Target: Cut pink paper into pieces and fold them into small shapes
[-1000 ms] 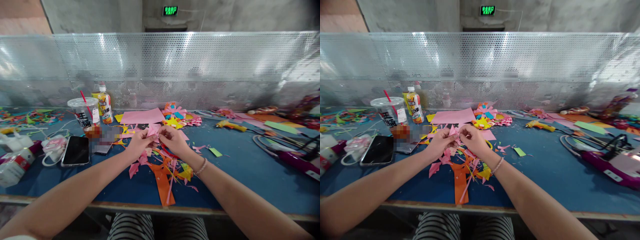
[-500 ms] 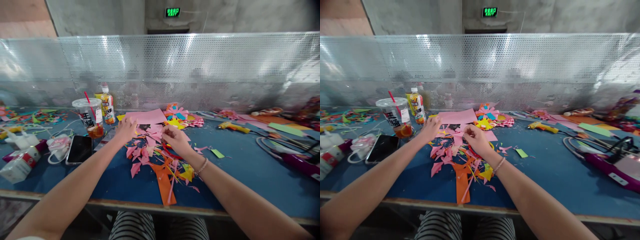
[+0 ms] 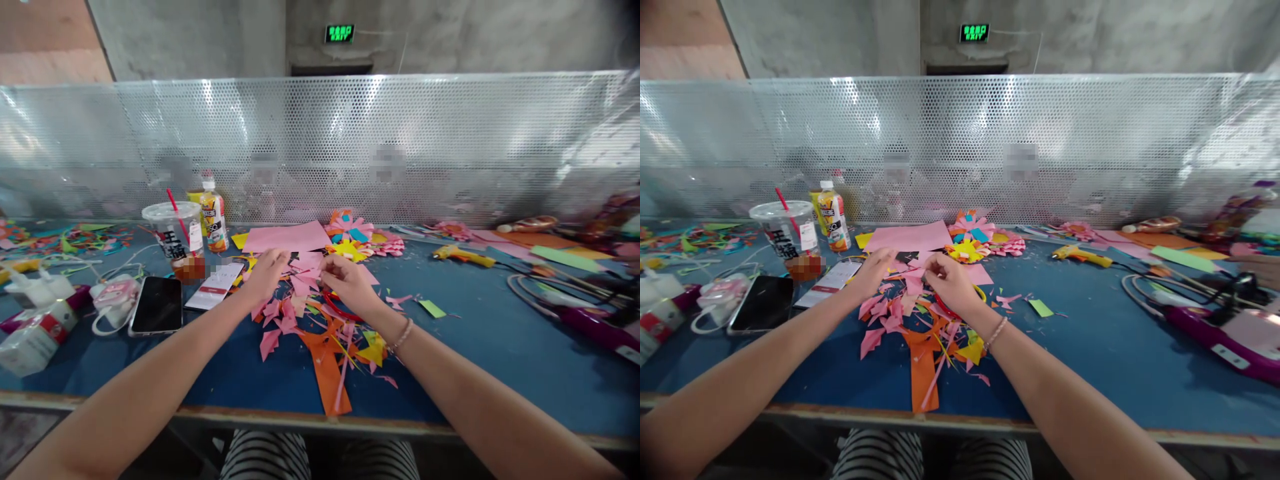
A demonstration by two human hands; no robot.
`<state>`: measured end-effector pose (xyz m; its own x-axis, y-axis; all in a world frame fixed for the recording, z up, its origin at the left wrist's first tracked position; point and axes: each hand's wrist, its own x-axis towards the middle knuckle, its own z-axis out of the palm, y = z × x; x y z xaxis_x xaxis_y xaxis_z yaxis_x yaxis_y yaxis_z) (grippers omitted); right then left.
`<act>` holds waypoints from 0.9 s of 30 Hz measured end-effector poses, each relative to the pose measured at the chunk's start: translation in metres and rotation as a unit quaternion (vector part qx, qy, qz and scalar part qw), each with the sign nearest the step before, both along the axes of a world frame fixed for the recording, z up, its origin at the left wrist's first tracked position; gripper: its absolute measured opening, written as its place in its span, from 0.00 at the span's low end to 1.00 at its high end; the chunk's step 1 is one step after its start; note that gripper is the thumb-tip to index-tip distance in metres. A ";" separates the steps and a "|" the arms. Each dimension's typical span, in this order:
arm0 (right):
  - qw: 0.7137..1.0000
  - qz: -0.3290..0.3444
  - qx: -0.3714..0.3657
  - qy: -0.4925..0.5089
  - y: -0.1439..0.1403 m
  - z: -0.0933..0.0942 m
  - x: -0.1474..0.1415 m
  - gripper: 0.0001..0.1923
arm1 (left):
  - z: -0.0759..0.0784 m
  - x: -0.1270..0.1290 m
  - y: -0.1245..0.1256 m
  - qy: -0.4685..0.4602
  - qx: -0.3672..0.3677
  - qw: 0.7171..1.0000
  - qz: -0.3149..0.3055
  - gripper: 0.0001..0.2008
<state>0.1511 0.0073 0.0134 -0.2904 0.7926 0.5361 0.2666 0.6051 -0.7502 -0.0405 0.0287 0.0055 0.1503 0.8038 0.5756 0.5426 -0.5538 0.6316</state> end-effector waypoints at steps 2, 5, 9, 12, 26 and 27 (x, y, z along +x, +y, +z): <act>1.000 -0.001 -0.002 0.000 0.001 0.000 0.000 0.02 | 0.002 0.015 -0.012 -0.061 -0.044 0.995 -0.064 0.14; 1.000 -0.007 0.017 -0.002 0.003 -0.001 0.000 0.02 | 0.002 0.028 -0.023 -0.080 -0.119 0.977 -0.160 0.15; 1.000 -0.008 0.023 0.004 0.004 -0.002 -0.001 0.02 | -0.001 0.030 -0.023 -0.142 -0.174 0.959 -0.171 0.17; 1.000 -0.003 0.000 0.019 0.004 -0.002 0.000 0.02 | -0.001 0.027 -0.020 -0.158 -0.133 0.969 -0.132 0.19; 0.999 -0.011 0.046 -0.002 -0.002 0.001 -0.002 0.02 | 0.002 0.033 -0.025 -0.369 -0.268 0.869 -0.190 0.15; 0.998 -0.015 0.055 -0.011 -0.002 0.001 -0.002 0.02 | 0.002 0.033 -0.025 -0.378 -0.267 0.866 -0.191 0.14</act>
